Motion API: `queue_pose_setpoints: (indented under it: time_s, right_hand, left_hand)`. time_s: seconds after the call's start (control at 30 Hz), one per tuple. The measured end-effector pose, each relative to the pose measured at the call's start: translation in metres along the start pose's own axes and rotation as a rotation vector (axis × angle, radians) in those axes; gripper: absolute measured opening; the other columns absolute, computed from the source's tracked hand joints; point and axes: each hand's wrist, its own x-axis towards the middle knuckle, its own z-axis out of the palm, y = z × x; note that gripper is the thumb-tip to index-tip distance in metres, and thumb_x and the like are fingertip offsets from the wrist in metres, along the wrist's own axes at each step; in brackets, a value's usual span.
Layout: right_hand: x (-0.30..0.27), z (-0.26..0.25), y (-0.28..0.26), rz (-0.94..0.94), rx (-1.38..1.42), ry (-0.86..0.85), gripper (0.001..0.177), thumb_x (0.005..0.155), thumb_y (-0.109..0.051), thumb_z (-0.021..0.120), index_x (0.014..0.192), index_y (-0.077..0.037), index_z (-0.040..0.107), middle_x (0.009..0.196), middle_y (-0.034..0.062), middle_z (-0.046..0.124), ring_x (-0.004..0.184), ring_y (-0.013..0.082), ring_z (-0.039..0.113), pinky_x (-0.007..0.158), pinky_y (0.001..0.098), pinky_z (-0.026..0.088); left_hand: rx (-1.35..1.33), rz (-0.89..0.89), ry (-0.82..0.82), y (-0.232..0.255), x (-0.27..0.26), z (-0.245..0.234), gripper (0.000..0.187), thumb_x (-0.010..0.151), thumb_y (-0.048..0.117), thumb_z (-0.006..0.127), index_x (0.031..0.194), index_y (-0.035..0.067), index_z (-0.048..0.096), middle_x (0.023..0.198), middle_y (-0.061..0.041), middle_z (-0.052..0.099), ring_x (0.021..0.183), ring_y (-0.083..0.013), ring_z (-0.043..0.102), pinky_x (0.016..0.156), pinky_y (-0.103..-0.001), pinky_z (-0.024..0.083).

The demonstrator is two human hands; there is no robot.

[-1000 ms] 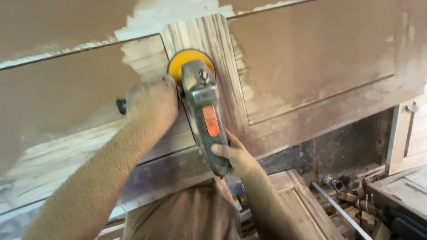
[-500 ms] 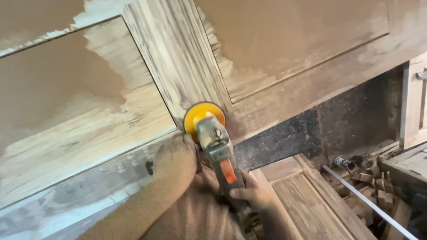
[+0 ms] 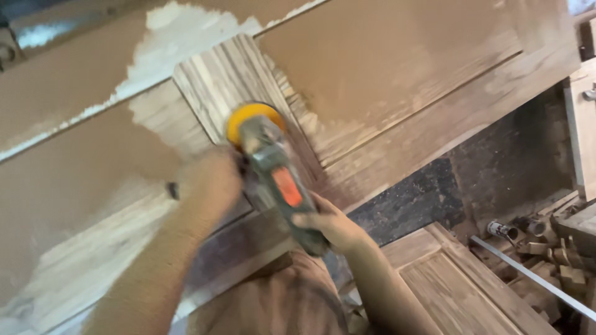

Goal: The person uses an angle grinder with a sanding disc to sand the surface of a wooden cabinet door. The operator moves the tool across the flat panels and edges, removing finish and smoothing the wood.

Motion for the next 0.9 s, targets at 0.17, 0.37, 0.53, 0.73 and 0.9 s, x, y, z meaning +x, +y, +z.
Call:
queue_pose_setpoints:
  time_s: [0.17, 0.37, 0.53, 0.73, 0.9]
  right_hand:
    - [0.076, 0.043, -0.065, 0.052, -0.14, 0.097, 0.068, 0.08, -0.023, 0.08, 0.142, -0.006, 0.056, 0.112, 0.0092, 0.068, 0.096, 0.017, 0.065, 0.079, 0.0329, 0.054]
    - [0.098, 0.042, -0.093, 0.032, 0.007, 0.041, 0.06, 0.079, -0.023, 0.079, 0.133, -0.006, 0.057, 0.102, 0.0088, 0.066, 0.085, 0.0197, 0.067, 0.07, 0.04, 0.06]
    - [0.053, 0.005, -0.058, 0.085, 0.037, 0.096, 0.066, 0.079, -0.017, 0.08, 0.138, -0.005, 0.055, 0.109, 0.0054, 0.068, 0.093, 0.0138, 0.067, 0.078, 0.0301, 0.057]
    - [-0.01, -0.057, -0.026, 0.139, 0.038, -0.112, 0.07, 0.08, -0.018, 0.082, 0.138, 0.002, 0.049, 0.107, 0.0114, 0.066, 0.093, 0.0205, 0.065, 0.081, 0.0354, 0.056]
    - [-0.028, -0.087, -0.024, 0.163, -0.138, -0.117, 0.079, 0.069, -0.016, 0.084, 0.139, -0.002, 0.05, 0.112, 0.0057, 0.068, 0.101, 0.0167, 0.067, 0.092, 0.0335, 0.055]
  left_hand:
    - [0.142, -0.131, 0.006, -0.03, 0.067, -0.064, 0.03, 0.087, 0.032, 0.071, 0.109, 0.012, 0.075, 0.107, -0.02, 0.074, 0.102, -0.0392, 0.071, 0.087, -0.051, 0.055]
    - [0.156, -0.055, 0.096, -0.029, 0.101, -0.08, 0.031, 0.083, 0.027, 0.072, 0.109, 0.012, 0.076, 0.104, -0.019, 0.075, 0.098, -0.0402, 0.071, 0.084, -0.051, 0.056]
    - [0.09, -0.009, 0.017, -0.004, 0.068, -0.037, 0.024, 0.091, 0.021, 0.059, 0.105, 0.008, 0.073, 0.101, -0.019, 0.075, 0.096, -0.0385, 0.072, 0.082, -0.052, 0.055]
    - [0.056, 0.02, -0.043, 0.049, 0.003, 0.022, 0.017, 0.091, 0.016, 0.056, 0.102, 0.007, 0.065, 0.095, -0.016, 0.074, 0.087, -0.0363, 0.074, 0.074, -0.05, 0.058]
    - [-0.015, -0.082, -0.107, 0.089, -0.041, 0.049, 0.016, 0.095, 0.018, 0.056, 0.105, 0.007, 0.061, 0.093, -0.015, 0.074, 0.087, -0.0354, 0.074, 0.075, -0.049, 0.059]
